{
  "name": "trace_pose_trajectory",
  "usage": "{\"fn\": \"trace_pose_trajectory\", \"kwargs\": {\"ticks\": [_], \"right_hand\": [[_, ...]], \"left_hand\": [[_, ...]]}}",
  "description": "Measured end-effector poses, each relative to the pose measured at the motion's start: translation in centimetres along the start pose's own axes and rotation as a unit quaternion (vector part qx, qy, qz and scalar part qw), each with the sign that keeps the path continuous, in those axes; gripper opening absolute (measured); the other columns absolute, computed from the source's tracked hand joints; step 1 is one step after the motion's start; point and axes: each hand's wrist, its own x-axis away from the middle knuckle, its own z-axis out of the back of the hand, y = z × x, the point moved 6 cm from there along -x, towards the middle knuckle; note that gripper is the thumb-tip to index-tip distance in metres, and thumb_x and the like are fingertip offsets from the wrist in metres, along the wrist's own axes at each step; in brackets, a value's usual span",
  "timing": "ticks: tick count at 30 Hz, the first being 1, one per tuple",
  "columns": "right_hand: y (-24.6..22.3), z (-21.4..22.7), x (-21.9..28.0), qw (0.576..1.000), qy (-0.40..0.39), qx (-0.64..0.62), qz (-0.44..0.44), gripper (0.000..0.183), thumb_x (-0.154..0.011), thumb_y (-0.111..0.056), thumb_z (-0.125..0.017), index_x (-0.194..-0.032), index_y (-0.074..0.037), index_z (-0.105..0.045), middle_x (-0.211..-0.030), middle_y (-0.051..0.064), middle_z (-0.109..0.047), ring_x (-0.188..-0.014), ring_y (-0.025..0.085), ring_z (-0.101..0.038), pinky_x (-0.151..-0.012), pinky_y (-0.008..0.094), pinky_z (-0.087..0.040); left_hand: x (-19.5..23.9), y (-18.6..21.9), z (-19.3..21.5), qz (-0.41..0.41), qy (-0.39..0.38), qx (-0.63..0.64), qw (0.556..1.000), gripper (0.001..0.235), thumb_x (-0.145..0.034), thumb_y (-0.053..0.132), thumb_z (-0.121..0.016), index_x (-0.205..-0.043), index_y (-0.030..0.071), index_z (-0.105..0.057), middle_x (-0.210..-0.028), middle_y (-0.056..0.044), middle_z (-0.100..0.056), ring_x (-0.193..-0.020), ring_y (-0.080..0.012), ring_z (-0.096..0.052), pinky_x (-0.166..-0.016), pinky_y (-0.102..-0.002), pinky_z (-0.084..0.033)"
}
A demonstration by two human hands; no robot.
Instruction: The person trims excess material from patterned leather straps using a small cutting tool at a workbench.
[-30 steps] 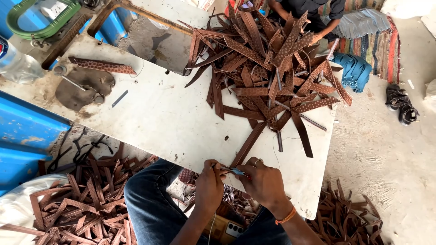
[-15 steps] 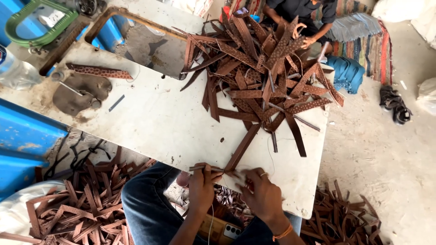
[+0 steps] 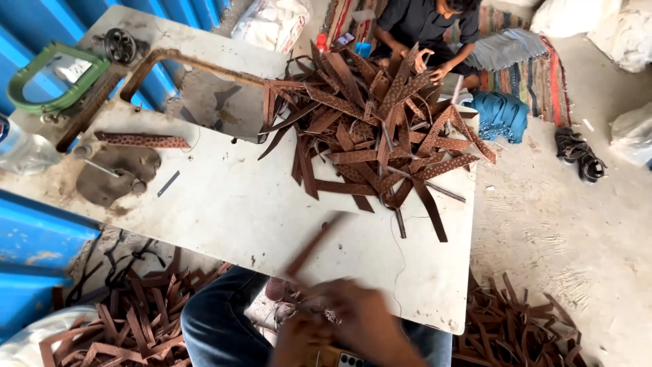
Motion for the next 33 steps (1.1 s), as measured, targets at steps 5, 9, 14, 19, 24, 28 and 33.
{"fn": "trace_pose_trajectory", "kwargs": {"ticks": [5,9,14,19,24,28,33], "right_hand": [[0.3,-3.2,-3.2,0.988,0.048,0.037,0.143,0.039,-0.083,-0.01,-0.075,-0.121,-0.014,-0.072,-0.113,0.009,-0.077,-0.084,0.02,-0.078,-0.073,0.033,-0.065],[9.6,6.6,-9.4,0.92,0.356,0.154,0.051,0.017,-0.093,-0.021,-0.074,-0.109,-0.014,-0.072,-0.111,0.012,-0.075,-0.081,0.019,-0.076,-0.053,0.032,-0.064],[12.8,10.9,-11.0,0.905,0.346,0.221,-0.115,0.024,-0.091,-0.026,-0.078,-0.11,-0.012,-0.072,-0.104,0.011,-0.074,-0.078,0.024,-0.074,-0.062,0.038,-0.06],[13.3,9.6,-8.1,0.918,0.363,0.16,0.006,0.03,-0.084,-0.017,-0.082,-0.111,-0.007,-0.074,-0.097,0.012,-0.077,-0.081,0.024,-0.071,-0.071,0.037,-0.057],[12.7,3.9,-2.0,0.971,0.205,-0.11,0.045,0.019,-0.082,-0.002,-0.081,-0.1,-0.003,-0.077,-0.089,0.002,-0.076,-0.067,0.005,-0.056,-0.059,0.021,-0.046],[14.6,0.6,0.2,0.963,0.106,-0.238,-0.067,0.018,-0.086,-0.004,-0.084,-0.099,0.0,-0.072,-0.077,0.005,-0.067,-0.059,0.006,-0.052,-0.051,0.022,-0.042],[15.2,3.4,1.3,0.928,0.164,-0.332,-0.046,0.024,-0.091,-0.005,-0.072,-0.114,0.001,-0.074,-0.104,0.003,-0.082,-0.068,0.015,-0.082,-0.057,0.032,-0.069]], "left_hand": [[-1.5,2.8,-4.6,-0.17,-0.017,-0.012,0.985,0.028,-0.091,0.008,-0.067,-0.119,0.007,-0.065,-0.104,-0.01,-0.074,-0.092,-0.0242,-0.075,-0.073,-0.036,-0.06],[-0.7,6.0,-5.4,0.062,-0.043,0.191,0.979,0.033,-0.099,0.016,-0.06,-0.131,0.009,-0.055,-0.111,-0.008,-0.073,-0.093,-0.0197,-0.074,-0.074,-0.033,-0.06],[0.7,2.7,-5.9,0.112,-0.012,0.119,0.986,0.031,-0.101,0.022,-0.057,-0.129,0.008,-0.059,-0.109,-0.008,-0.079,-0.09,-0.0156,-0.074,-0.076,-0.029,-0.06],[2.7,6.0,-7.5,0.106,-0.021,0.114,0.988,0.029,-0.1,0.024,-0.06,-0.121,0.004,-0.064,-0.097,-0.01,-0.078,-0.085,-0.0168,-0.073,-0.075,-0.029,-0.061],[6.3,22.3,-8.4,-0.046,0.004,0.179,0.983,0.035,-0.1,0.031,-0.06,-0.116,0.001,-0.069,-0.084,-0.011,-0.077,-0.073,-0.0142,-0.068,-0.064,-0.027,-0.055],[4.5,24.6,-10.3,-0.051,-0.041,0.155,0.986,0.034,-0.098,0.026,-0.063,-0.118,0.0,-0.069,-0.094,-0.01,-0.08,-0.081,-0.0122,-0.075,-0.072,-0.024,-0.058],[7.6,30.1,-8.4,-0.251,0.123,0.004,0.96,0.024,-0.101,0.017,-0.062,-0.112,-0.002,-0.072,-0.092,-0.01,-0.083,-0.085,-0.0147,-0.082,-0.066,-0.024,-0.063]]}}
